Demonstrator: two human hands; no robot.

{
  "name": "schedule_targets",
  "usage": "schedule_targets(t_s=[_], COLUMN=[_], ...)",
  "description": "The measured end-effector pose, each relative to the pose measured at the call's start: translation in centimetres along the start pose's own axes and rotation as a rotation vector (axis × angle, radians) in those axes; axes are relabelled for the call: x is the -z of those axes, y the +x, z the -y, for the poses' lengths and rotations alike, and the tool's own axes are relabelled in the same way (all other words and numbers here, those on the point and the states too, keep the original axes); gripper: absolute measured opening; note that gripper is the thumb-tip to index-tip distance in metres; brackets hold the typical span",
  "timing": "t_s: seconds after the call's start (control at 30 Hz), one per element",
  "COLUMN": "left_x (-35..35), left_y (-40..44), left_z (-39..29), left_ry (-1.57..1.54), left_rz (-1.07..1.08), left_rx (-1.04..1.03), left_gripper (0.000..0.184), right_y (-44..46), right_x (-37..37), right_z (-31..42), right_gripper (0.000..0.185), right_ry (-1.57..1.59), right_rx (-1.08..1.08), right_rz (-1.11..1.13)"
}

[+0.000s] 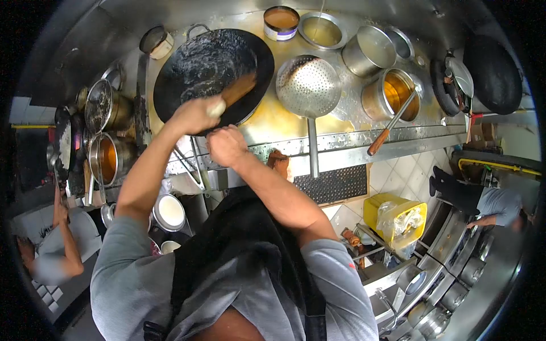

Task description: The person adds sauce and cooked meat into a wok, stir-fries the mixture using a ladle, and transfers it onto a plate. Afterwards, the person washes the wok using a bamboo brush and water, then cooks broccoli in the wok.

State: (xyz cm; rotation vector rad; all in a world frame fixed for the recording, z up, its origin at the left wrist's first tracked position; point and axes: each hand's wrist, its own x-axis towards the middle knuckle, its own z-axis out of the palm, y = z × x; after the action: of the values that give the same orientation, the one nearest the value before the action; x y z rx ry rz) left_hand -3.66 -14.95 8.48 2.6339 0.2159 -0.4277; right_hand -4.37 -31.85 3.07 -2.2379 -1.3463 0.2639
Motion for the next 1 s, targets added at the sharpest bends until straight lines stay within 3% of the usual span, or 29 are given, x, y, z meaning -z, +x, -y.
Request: schedule_targets(t_s=[0.07, 0.13, 0.2, 0.27, 0.33, 0.43, 0.53, 0.6, 0.67, 0.7, 0.73, 0.83, 0.87, 0.9, 1.0], left_x=[1.8, 1.0, -1.9, -3.1, -3.5, -1.7, 2.5, 1.9, -0.2, 0.0, 0.0, 0.6, 0.9, 3.4, 8.1], left_y=[-2.2, 1.6, 8.0, 11.1, 10.3, 2.6, -1.8, 2.4, 8.2, 8.7, 9.1, 5.3, 3.1, 0.6, -3.2], left_z=[0.0, 3.3, 7.5, 6.6, 4.1, 1.1, -0.2, 2.5, 6.2, 5.3, 3.8, 0.8, 1.0, -0.3, 1.1], left_ry=[0.165, 0.270, 0.144, -0.214, -0.296, -0.202, 0.175, 0.298, 0.151, -0.071, -0.298, -0.256, -0.067, 0.088, 0.557], left_rz=[0.141, 0.092, -0.221, -0.314, -0.165, -0.134, 0.121, 0.063, -0.226, -0.212, -0.193, 0.043, 0.015, 0.236, 0.479], left_rx=[0.090, 0.173, 0.315, 0.307, 0.162, -0.161, 0.052, 0.170, 0.223, 0.251, 0.281, 0.065, -0.100, -0.029, 0.062], left_gripper=[0.071, 0.073, 0.068, 0.065, 0.064, 0.071, 0.069, 0.067, 0.061, 0.056, 0.051, 0.075, 0.074, 0.074, 0.077], right_y=[0.0, 0.3, 0.2, 0.2, 0.2, 0.0, 0.2, 0.1, 0.1, 0.3, 0.2, 0.1, 0.2, 0.2, 0.3], right_x=[0.2, 0.1, 0.3, 0.4, 0.4, 0.2, 0.1, -0.1, -0.1, 0.1, 0.4, 0.2, 0.0, 0.0, 0.3], right_z=[-0.2, 0.2, 0.3, 0.1, 0.0, -0.1, 0.1, 0.2, 0.0, -0.1, -0.2, 0.0, 0.0, 0.1, 0.3], right_gripper=[0.019, 0.018, 0.018, 0.018, 0.018, 0.018, 0.021, 0.022, 0.022, 0.020, 0.018, 0.019, 0.019, 0.019, 0.020], right_ry=[0.001, -0.013, 0.003, 0.006, 0.008, -0.001, -0.038, -0.028, -0.018, -0.008, 0.004, 0.004, -0.001, -0.002, -0.005], right_rx=[-0.011, -0.010, 0.003, 0.008, 0.025, 0.011, -0.031, -0.022, -0.002, 0.001, 0.005, -0.001, -0.007, -0.018, -0.044], right_rz=[-0.005, 0.002, 0.013, 0.014, 0.012, 0.019, 0.039, 0.053, 0.047, 0.042, 0.043, 0.045, 0.044, 0.063, 0.091])
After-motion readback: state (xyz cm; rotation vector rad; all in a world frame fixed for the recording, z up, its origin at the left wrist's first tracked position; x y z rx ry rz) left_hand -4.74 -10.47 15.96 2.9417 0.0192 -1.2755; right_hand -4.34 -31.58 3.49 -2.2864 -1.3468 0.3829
